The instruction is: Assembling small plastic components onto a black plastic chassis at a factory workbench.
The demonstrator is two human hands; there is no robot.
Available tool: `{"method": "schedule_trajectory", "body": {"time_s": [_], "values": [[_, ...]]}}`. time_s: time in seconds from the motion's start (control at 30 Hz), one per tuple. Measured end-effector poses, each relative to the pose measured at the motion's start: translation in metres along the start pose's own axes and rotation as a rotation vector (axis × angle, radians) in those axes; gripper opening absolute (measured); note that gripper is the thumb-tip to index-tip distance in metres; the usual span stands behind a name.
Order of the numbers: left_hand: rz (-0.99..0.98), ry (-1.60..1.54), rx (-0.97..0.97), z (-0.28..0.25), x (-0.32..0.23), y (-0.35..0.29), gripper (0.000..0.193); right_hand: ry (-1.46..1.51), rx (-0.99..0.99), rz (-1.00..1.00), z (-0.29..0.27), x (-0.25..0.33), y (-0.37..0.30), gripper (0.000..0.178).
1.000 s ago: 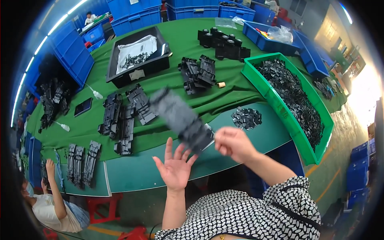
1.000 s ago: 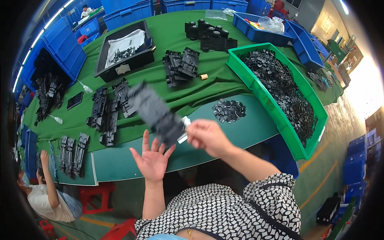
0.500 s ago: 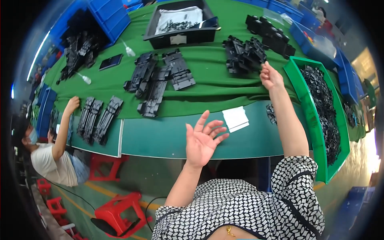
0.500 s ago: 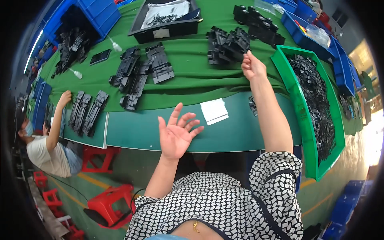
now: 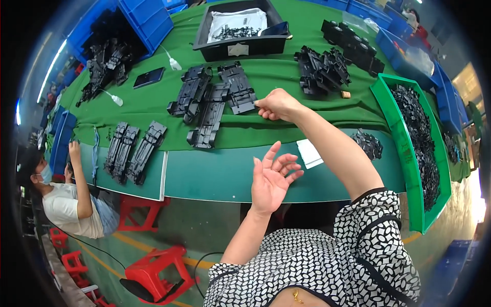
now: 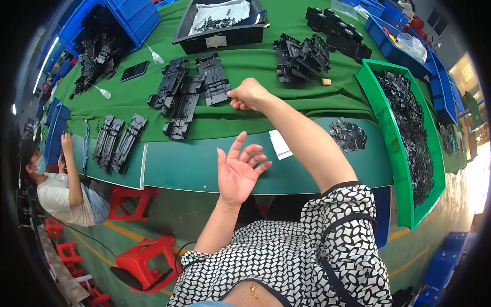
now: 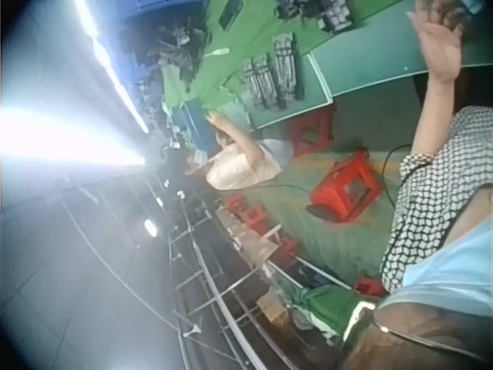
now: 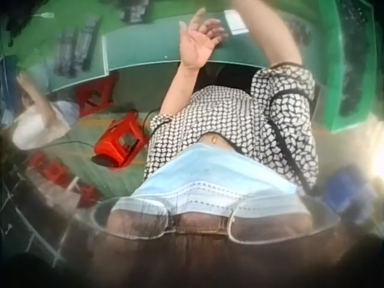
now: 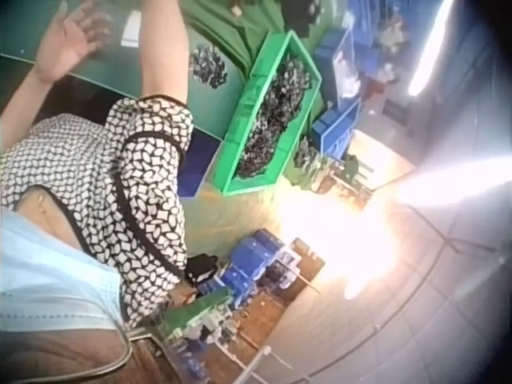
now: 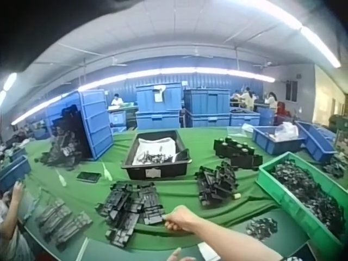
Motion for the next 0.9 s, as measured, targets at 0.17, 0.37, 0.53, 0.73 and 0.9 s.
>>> {"method": "schedule_trajectory", "body": {"time_s": [0.17,0.37,0.53,0.73,0.9], "values": [[0.012,-0.004,0.008,-0.002,0.001,-0.002,0.062,0.23,0.025,-0.068,0.001,-0.006,0.003,0.013],[0.011,-0.001,-0.015,-0.001,0.002,-0.006,0.061,0.313,0.021,-0.217,-0.023,-0.031,-0.072,0.009],[0.059,-0.022,-0.063,-0.014,0.002,-0.001,0.064,0.319,0.02,-0.24,-0.032,-0.064,-0.139,0.011],[0.031,0.008,-0.014,0.01,-0.001,0.006,0.09,0.282,0.101,-0.165,-0.012,-0.123,-0.195,0.013],[0.012,-0.013,-0.055,0.008,-0.001,-0.003,0.088,0.259,0.127,-0.114,-0.002,-0.152,-0.202,0.015]]}}
Point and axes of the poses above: each hand's wrist, its own y-axis towards the middle knuckle, its own z-axis out of the palm, x = y × z, the point moved 5 cm from there along y, towards the middle knuckle, and after that the axes turned 8 degrees about z, right-handed, at the moved point
